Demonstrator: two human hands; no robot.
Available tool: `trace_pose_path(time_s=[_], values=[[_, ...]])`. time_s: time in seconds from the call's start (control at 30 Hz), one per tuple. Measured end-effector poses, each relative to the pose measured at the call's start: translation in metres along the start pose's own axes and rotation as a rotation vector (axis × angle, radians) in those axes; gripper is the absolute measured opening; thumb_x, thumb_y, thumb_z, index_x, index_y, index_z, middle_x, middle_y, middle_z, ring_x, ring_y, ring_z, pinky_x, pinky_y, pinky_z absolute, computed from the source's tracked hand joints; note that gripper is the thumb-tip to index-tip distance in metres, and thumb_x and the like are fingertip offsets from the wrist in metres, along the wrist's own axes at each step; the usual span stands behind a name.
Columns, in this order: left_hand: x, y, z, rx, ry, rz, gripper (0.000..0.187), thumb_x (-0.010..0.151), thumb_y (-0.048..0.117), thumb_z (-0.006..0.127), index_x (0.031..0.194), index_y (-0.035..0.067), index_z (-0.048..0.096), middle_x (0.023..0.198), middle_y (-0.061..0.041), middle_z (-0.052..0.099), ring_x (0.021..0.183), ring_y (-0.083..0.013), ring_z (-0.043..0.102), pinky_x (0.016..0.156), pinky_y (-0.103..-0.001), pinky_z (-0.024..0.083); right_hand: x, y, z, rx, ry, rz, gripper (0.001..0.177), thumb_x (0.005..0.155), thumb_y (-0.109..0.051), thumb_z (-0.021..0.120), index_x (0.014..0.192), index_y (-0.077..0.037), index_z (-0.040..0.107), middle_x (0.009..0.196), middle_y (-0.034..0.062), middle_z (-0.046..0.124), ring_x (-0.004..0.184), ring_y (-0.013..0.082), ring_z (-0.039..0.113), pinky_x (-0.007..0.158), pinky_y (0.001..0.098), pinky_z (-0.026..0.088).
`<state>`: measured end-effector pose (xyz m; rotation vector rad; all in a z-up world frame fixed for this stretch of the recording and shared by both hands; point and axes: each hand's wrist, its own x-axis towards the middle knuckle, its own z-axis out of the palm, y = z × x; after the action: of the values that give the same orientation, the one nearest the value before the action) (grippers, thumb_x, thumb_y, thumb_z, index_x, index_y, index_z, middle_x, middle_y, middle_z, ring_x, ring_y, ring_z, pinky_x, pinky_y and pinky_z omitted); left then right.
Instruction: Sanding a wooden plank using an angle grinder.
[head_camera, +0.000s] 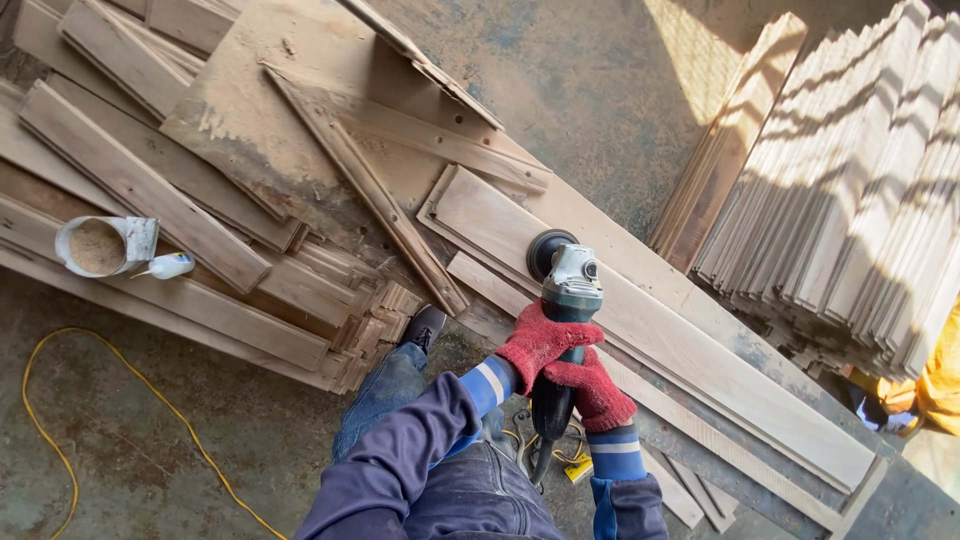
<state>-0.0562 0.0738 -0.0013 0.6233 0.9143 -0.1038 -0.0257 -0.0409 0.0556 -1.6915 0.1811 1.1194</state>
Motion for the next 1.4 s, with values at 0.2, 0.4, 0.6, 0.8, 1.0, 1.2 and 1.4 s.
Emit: trace_pose_path(time_s=[0.2,0.4,0.6,0.8,1.0,1.2,1.4], values=[[0.001,0.024,-0.037,-0.023,0.102,0.049,0.050,0.058,0.018,0.097,0.103,0.012,0.076,0.080,-0.012,0.073,0.081,-0.0259,0.075,0.065,-0.033,0.063,0.013,-0.029,0.055,-0.131,-0.082,0.009,0.055,0.044,-0.011,0.093,0.097,-0.006,0.078,0.083,0.0123,0.072,0.076,0.0263,0.067,0.074,0.0378,0.054],[-0.012,0.056,-0.071,-0.091,0.238,0.114,0.057,0.053,0.019,0.098,0.105,0.008,0.075,0.085,-0.013,0.074,0.087,-0.0251,0.074,0.072,-0.036,0.061,0.011,-0.061,0.114,-0.215,-0.166,0.006,0.055,0.046,-0.015,0.093,0.098,-0.005,0.078,0.083,0.0124,0.071,0.076,0.0258,0.065,0.075,0.0377,0.053],[-0.016,0.072,-0.096,-0.067,0.306,0.140,0.053,0.055,0.018,0.097,0.102,0.007,0.076,0.083,-0.013,0.073,0.086,-0.0251,0.074,0.074,-0.036,0.060,0.023,-0.062,0.136,-0.249,-0.259,-0.033,0.053,0.043,-0.018,0.093,0.093,-0.006,0.078,0.079,0.0099,0.070,0.074,0.0240,0.066,0.072,0.0351,0.055],[-0.018,0.059,-0.071,-0.164,0.232,0.131,0.050,0.057,0.008,0.096,0.101,0.004,0.073,0.078,-0.013,0.070,0.076,-0.0264,0.073,0.063,-0.031,0.059,0.013,-0.064,0.110,-0.237,-0.197,-0.002,0.052,0.045,-0.018,0.093,0.094,-0.006,0.079,0.080,0.0097,0.071,0.074,0.0231,0.066,0.072,0.0344,0.055],[0.003,0.022,0.012,-0.066,0.056,0.092,0.047,0.056,0.009,0.093,0.099,0.006,0.073,0.076,-0.012,0.070,0.074,-0.0266,0.074,0.064,-0.035,0.059,0.010,-0.032,0.014,-0.086,0.030,0.057,0.052,0.048,-0.012,0.090,0.097,-0.003,0.075,0.079,0.0121,0.069,0.072,0.0260,0.066,0.070,0.0375,0.055],[0.032,-0.057,0.096,0.129,-0.071,-0.100,0.063,0.056,0.014,0.095,0.113,0.006,0.069,0.090,-0.015,0.074,0.081,-0.0296,0.076,0.061,-0.038,0.063,0.002,0.029,-0.106,0.119,0.242,0.085,0.051,0.057,-0.009,0.088,0.104,-0.002,0.067,0.082,0.0186,0.066,0.072,0.0336,0.065,0.070,0.0464,0.054],[0.000,-0.057,0.154,0.642,-0.322,-0.053,0.064,0.061,0.039,0.080,0.112,0.003,0.070,0.104,-0.011,0.074,0.092,-0.0231,0.069,0.089,-0.032,0.057,0.002,0.128,-0.226,0.419,0.168,0.014,0.053,0.082,-0.007,0.061,0.133,0.003,0.057,0.119,0.0216,0.064,0.105,0.0333,0.059,0.094,0.0418,0.045]])
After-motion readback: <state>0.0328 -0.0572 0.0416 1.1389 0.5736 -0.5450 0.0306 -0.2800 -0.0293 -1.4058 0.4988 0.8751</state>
